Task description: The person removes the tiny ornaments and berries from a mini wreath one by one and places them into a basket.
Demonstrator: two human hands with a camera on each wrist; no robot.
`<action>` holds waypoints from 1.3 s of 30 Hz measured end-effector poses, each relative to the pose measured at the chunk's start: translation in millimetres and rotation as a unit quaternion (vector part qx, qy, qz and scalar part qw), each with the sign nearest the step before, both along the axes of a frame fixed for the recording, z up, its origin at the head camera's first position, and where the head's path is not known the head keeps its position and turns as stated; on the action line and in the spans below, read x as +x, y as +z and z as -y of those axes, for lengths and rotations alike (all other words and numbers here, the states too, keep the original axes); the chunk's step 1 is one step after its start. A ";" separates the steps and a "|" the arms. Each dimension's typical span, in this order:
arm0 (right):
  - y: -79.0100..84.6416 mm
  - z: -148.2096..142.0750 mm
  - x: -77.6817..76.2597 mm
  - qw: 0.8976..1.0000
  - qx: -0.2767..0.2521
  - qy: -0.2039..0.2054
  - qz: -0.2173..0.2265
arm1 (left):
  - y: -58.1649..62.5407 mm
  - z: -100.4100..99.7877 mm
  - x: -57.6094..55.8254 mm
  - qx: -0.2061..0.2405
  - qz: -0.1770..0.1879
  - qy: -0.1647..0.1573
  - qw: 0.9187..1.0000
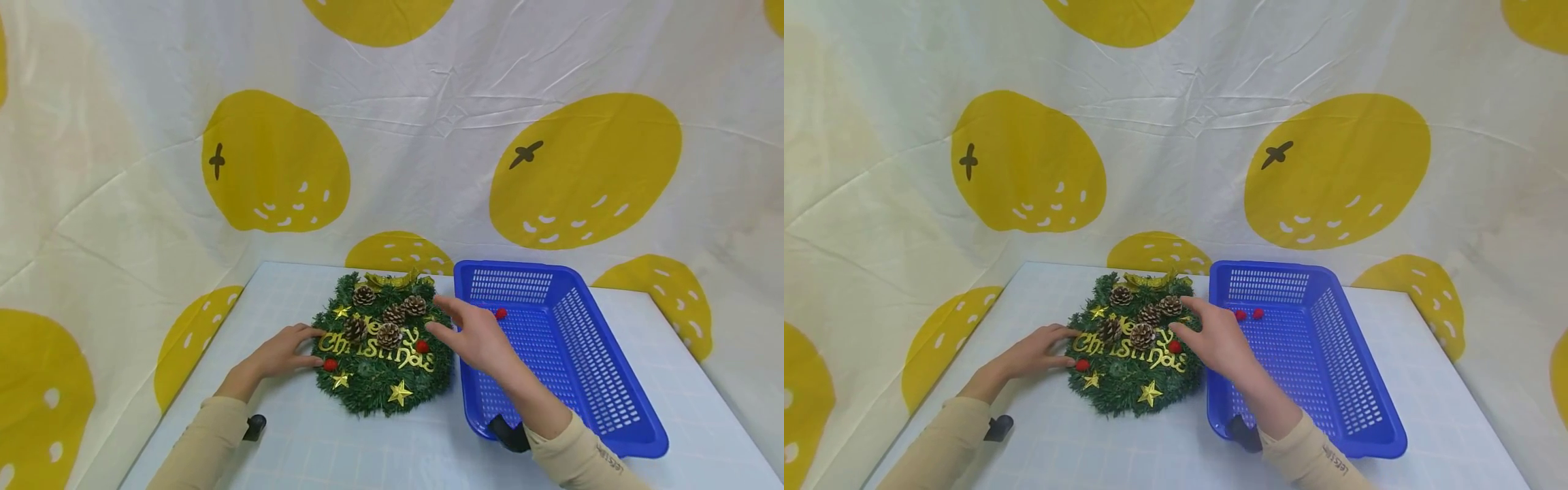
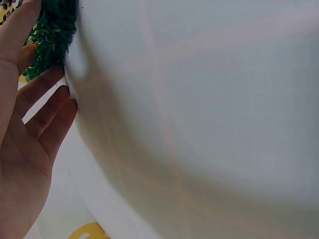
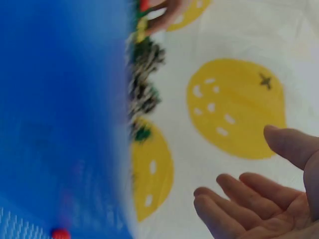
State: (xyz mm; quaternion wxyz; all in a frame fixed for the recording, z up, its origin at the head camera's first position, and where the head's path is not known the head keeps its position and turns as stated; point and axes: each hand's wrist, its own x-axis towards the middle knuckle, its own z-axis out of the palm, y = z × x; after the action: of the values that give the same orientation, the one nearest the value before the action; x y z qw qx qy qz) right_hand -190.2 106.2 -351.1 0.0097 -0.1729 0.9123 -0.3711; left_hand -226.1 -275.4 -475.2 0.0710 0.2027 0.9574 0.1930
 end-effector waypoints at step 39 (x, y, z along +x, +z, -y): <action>-91.8 99.9 9.2 0.986 -0.125 -0.091 -0.058 | -0.3 1.1 0.1 0.009 0.002 0.000 1.000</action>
State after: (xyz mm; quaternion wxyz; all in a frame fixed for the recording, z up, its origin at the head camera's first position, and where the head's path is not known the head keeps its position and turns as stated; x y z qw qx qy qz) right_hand -181.0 6.3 -442.9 -0.0983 -0.1099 0.8699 -0.4707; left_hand -226.0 -276.5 -475.4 0.0707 0.2026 0.9556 0.2022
